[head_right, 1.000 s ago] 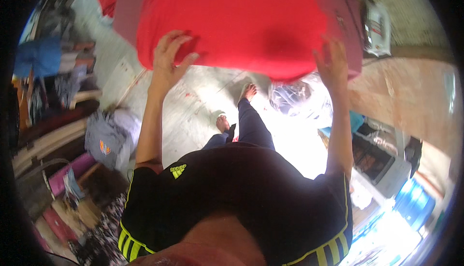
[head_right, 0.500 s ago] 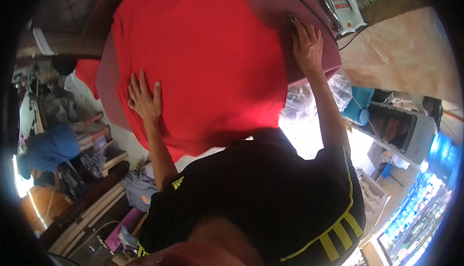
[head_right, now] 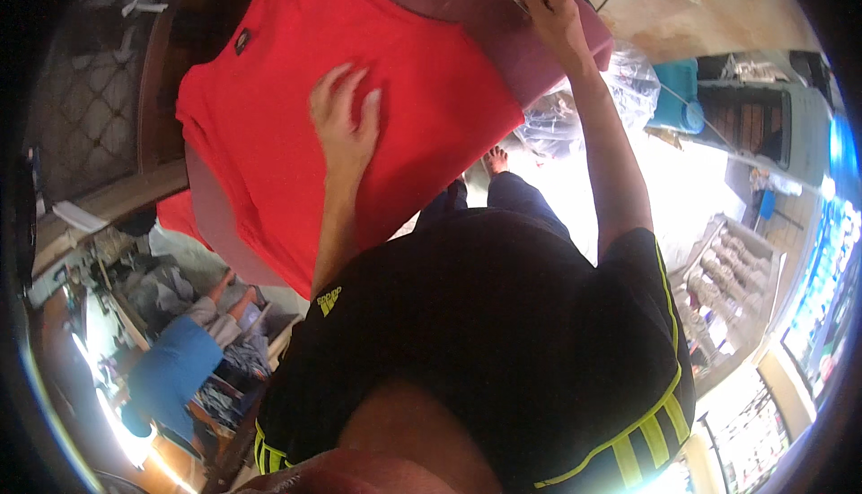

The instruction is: The person uses small scissors to trim loose threads and fabric edges on a red garment laid on a table. The person repeatedly snips small sections of the fabric, focusing on the collar and seams.

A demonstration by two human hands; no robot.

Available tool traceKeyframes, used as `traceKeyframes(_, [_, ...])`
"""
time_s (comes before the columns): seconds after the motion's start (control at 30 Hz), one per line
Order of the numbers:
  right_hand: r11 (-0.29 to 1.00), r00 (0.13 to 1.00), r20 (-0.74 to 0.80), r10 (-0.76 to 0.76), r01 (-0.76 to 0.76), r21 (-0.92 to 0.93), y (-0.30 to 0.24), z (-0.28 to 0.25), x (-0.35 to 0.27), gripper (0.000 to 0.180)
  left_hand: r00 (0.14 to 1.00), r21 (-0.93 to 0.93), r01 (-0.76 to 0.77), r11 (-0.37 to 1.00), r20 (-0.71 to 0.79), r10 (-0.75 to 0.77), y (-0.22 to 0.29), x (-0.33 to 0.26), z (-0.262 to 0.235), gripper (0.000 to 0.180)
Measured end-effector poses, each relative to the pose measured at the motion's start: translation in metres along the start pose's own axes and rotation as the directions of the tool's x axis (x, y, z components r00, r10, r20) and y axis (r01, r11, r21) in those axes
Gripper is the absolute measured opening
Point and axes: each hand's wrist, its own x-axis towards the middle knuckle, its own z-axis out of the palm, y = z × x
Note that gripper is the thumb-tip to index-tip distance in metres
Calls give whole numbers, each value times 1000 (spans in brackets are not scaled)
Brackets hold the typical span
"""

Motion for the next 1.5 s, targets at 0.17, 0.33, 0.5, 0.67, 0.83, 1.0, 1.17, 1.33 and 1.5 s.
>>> traceKeyframes(0.17, [738, 881, 296, 369, -471, 484, -59, -8, -98, 23, 968, -12, -196, 980, 158, 196, 1, 62, 58, 28])
traceKeyframes(0.33, [689, 773, 542, 328, -589, 423, -62, 15, -170, 32, 917, -68, -273, 959, 284, 281, 0, 85, 74, 22])
traceKeyframes(0.5, [910, 831, 485, 271, -386, 151, -70, 31, -179, 29, 930, -112, -223, 968, 272, 246, 9, 88, 64, 13])
traceKeyframes(0.67, [943, 843, 469, 263, -327, 59, -69, 22, -169, 27, 927, -174, -129, 976, 330, 181, 14, 79, 33, 6])
traceKeyframes(0.83, [980, 859, 486, 162, -199, 24, -71, 32, -175, 22, 912, -160, -74, 984, 388, 132, 14, 66, 8, 6])
traceKeyframes(1.0, [967, 872, 473, 126, -214, 138, -86, 36, -187, 16, 896, -166, -10, 986, 437, 83, -3, 42, 3, 7])
traceKeyframes(1.17, [907, 920, 222, 323, -368, 205, -93, 37, -186, 20, 922, 58, -257, 965, 312, 227, 1, 30, 6, 17])
traceKeyframes(1.33, [939, 931, 157, 329, -340, 52, -106, 53, -179, 18, 917, -287, -146, 947, 319, 238, 6, 23, 19, 21])
traceKeyframes(1.5, [996, 997, 54, 54, -49, -79, -94, 80, -181, 34, 912, -199, -221, 955, 304, 275, 10, 26, 29, 15])
